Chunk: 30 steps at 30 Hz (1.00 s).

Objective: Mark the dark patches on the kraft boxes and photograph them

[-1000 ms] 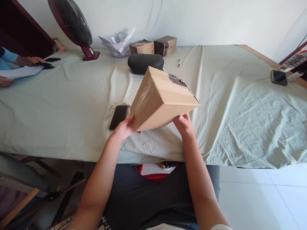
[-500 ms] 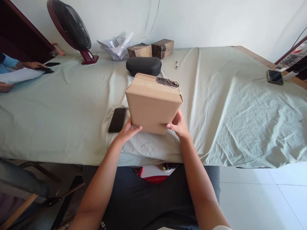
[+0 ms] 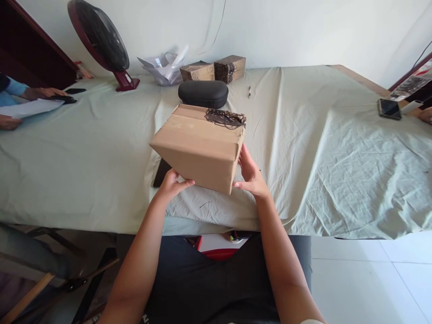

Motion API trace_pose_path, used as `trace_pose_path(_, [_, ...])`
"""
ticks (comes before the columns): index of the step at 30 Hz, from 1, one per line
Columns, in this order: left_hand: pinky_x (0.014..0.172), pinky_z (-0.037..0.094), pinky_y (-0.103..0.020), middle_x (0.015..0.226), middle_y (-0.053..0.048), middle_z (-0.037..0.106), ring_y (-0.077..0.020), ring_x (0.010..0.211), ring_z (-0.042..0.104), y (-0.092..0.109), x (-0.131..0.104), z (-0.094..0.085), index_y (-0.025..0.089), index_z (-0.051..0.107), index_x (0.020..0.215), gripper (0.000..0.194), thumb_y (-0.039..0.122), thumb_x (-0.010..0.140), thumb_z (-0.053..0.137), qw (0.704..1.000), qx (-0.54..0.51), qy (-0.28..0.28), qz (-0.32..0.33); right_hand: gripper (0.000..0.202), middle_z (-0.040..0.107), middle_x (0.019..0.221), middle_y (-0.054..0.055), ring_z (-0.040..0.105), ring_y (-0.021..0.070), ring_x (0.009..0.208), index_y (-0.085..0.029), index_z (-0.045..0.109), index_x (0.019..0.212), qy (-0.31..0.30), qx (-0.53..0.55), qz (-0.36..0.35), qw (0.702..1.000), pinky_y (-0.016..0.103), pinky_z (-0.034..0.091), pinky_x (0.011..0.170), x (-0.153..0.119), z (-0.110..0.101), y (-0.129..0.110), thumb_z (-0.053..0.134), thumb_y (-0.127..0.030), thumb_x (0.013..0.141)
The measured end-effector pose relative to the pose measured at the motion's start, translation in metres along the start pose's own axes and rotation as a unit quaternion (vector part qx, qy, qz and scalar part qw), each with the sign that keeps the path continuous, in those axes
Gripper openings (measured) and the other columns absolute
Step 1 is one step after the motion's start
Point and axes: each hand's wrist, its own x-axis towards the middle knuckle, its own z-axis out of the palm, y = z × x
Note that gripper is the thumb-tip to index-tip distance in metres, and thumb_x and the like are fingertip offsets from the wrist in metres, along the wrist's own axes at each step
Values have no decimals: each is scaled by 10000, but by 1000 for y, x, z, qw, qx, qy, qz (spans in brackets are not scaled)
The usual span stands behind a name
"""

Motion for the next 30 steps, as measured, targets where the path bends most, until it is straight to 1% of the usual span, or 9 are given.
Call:
trace_pose_path(3, [1005,591,-465,1078,-115,816,-328,1077,759,-2,1,4,190,763,1040,527,552,698,936,1000,4,4,-20,1106,663,1530,85,439,388,1587,-352,594,1466,-70,-74,-50,994,520,501,1231,3,1,-2,1009,-662,489])
trace_pose_path(6, [976,594,-428,1072,-107,819,-312,1071,762,-4,1,5,198,764,1041,519,543,697,940,1000,8,9,-7,1144,606,1595,73,399,389,1610,-365,518,1547,-89,-105,-66,988,532,484,1247,5,0,-3,957,-726,554])
trace_pose_path(10, [1000,589,-436,1099,-108,820,-320,1095,763,-4,1,4,209,773,1073,523,557,715,928,1000,12,5,0,1119,597,1602,72,451,392,1576,-378,515,1552,-82,-114,-60,988,542,514,1212,6,-1,-3,933,-749,582])
trace_pose_path(13, [1099,556,-452,1247,-116,799,-321,1229,732,1,1,9,229,757,1228,579,638,822,817,998,-35,39,25,1006,652,1540,72,559,375,1488,-371,572,1495,-70,-97,-44,992,539,542,1172,5,-3,1,940,-700,618])
trace_pose_path(16, [1256,440,-457,1484,-115,698,-308,1457,602,5,3,18,250,696,1399,639,702,954,621,991,-80,96,42,760,761,1364,67,681,357,1343,-323,693,1330,-74,-69,0,995,531,570,1125,2,-7,9,883,-705,702])
trace_pose_path(18, [1315,367,-448,1586,-96,621,-299,1552,505,6,5,25,266,659,1466,679,726,975,564,989,-96,106,23,703,788,1301,72,712,362,1297,-308,737,1238,-88,-45,37,994,527,588,1096,-1,-8,12,831,-768,715])
trace_pose_path(22, [1370,265,-407,1738,-32,424,-262,1657,324,3,8,36,328,485,1620,779,758,973,534,987,-131,95,-16,872,780,1320,107,707,393,1306,-303,741,1265,-133,-8,98,986,538,624,1029,-6,-7,11,747,-914,643])
trace_pose_path(26, [1398,164,-424,1798,-13,277,-251,1693,206,5,6,39,354,317,1696,803,729,1008,491,993,-91,64,-32,924,783,1313,112,709,402,1301,-290,727,1314,-116,-25,117,986,558,623,1026,-6,-6,7,754,-903,624])
trace_pose_path(30, [1387,190,-491,1841,-25,80,-318,1715,35,15,1,40,355,257,1714,968,762,917,628,998,-45,37,17,941,779,1322,108,707,404,1302,-296,707,1358,-106,-76,119,984,575,618,1038,-5,-4,7,711,-923,657])
